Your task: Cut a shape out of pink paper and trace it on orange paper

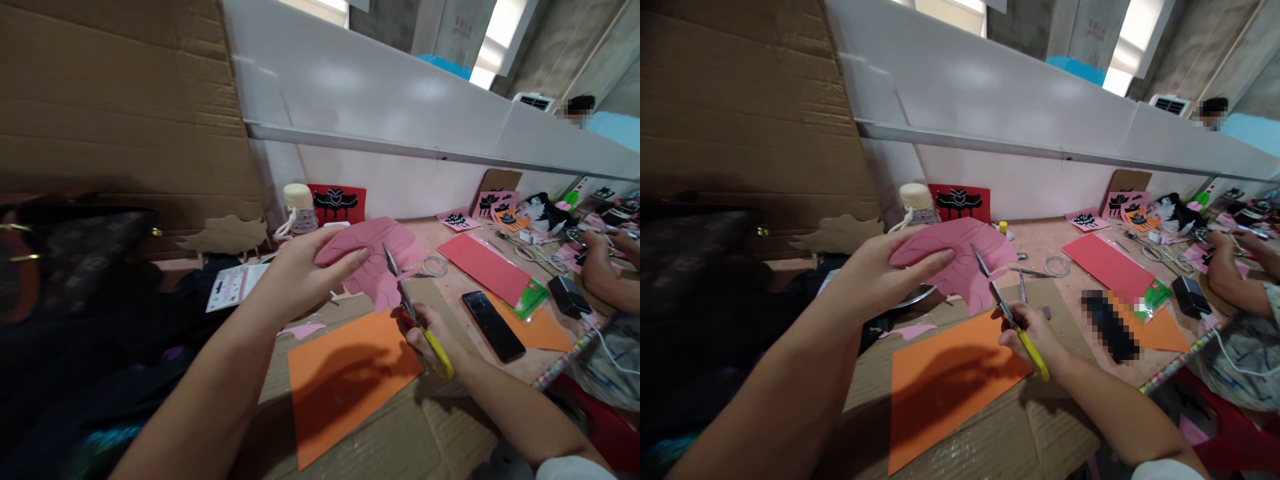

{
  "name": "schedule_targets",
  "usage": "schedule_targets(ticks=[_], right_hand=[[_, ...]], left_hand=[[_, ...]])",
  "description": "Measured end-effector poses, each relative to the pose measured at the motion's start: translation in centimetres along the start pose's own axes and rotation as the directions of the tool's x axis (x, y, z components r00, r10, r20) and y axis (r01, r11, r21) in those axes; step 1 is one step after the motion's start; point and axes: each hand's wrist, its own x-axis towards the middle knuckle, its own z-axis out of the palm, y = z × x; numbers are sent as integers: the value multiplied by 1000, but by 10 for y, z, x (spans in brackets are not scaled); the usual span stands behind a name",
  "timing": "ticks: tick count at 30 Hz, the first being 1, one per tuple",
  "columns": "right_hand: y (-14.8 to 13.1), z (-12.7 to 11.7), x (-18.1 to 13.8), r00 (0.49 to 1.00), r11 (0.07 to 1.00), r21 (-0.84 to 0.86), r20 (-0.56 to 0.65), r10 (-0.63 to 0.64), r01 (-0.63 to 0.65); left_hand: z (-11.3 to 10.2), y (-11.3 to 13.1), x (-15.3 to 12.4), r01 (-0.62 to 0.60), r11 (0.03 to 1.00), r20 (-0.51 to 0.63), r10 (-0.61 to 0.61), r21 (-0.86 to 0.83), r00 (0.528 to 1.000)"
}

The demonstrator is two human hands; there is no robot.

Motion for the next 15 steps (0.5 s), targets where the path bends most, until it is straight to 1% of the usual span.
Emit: schedule_targets(ticks=[2, 3, 4, 5, 7, 9, 11, 13, 15], right_hand=[[7, -1, 1, 1000, 1000, 24, -10, -8, 8], [10, -1, 1, 1000, 999, 31, -4, -16, 17], [13, -2, 2, 1000, 999, 39, 8, -26, 25], [15, -2, 2, 999, 998, 48, 15, -34, 33], [17, -2, 2, 999, 997, 62, 20, -40, 38], [16, -2, 2, 999, 996, 79, 8, -50, 49], [14, -1, 2, 998, 994, 93, 13, -64, 63], [12, 0, 3, 996, 992, 102, 37, -82, 78], [11, 0, 4, 995, 994, 82, 63, -81, 76]], left_hand=[[-1, 2, 0, 17, 998, -92, -23, -61, 995], [-1, 3, 0, 25, 995, -110, -36, -97, 993], [-1, 3, 1, 33, 992, -99, -45, -123, 994], [-1, 2, 1, 37, 989, -76, -48, -140, 996], [-1, -2, 2, 42, 989, 17, -40, -142, 999], [1, -7, 3, 44, 990, 122, -28, -132, 992], [2, -13, 4, 35, 989, 194, -6, -146, 981], [4, -15, 5, 24, 986, 226, 14, -164, 974], [5, -14, 5, 19, 986, 230, 21, -168, 973]])
